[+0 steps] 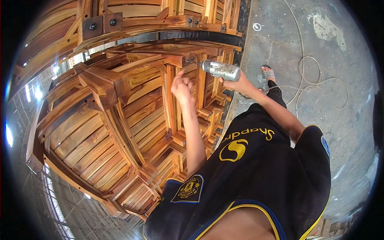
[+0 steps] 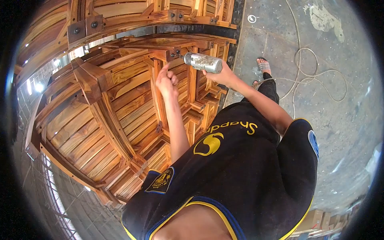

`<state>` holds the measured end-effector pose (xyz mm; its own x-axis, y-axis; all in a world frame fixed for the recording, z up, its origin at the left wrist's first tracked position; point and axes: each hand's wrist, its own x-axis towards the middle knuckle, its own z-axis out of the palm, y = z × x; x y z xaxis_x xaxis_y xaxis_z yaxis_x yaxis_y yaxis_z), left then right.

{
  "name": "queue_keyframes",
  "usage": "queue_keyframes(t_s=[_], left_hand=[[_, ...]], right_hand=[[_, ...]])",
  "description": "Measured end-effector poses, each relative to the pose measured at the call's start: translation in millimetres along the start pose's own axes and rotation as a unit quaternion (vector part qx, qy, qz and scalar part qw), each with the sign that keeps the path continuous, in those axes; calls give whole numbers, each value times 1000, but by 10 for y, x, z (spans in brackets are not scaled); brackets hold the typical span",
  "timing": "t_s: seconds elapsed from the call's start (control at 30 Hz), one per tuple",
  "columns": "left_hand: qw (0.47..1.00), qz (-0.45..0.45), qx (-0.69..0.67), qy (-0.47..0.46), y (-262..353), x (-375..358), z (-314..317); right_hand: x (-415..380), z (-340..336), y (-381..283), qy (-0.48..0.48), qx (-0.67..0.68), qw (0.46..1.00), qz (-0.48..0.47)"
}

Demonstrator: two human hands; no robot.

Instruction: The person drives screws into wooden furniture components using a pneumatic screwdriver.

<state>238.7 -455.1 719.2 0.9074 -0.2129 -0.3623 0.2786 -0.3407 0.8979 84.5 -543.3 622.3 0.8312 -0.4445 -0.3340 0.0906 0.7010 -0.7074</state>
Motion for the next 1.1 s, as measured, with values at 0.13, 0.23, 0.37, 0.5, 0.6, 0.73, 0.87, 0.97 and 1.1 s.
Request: queue_keyframes(t_s=[0.13, 0.23, 0.37, 0.5, 0.6, 0.73, 0.87, 0.97, 1.1], left_hand=[[989, 102, 79, 72, 46, 164, -235], [975, 171, 101, 104, 57, 331, -188], [974, 189, 123, 17, -30, 503, -155], [978, 180, 102, 27, -23, 515, -98], [985, 158, 62, 26, 8, 528, -122], [983, 170, 68, 19, 10, 501, -96], [987, 149, 58, 25, 48, 491, -102], [988, 144, 60, 8, 49, 476, -140], [989, 142, 47, 6, 32, 407, -167]], right_hand=[[-30, 3, 9, -6, -17, 1000, 19], [-52, 30, 50, -4, 2, 1000, 7], [-33, 40, 82, 0, -32, 999, -35], [-6, 19, 116, -9, -34, 997, -71], [-16, 20, 27, -11, 3, 1000, 6], [27, -47, 132, -42, 60, 997, 17], [22, -8, 81, -20, 12, 1000, 18], [32, 2, 66, -33, 2, 999, 6], [84, -2, 155, -40, -4, 998, -43]])
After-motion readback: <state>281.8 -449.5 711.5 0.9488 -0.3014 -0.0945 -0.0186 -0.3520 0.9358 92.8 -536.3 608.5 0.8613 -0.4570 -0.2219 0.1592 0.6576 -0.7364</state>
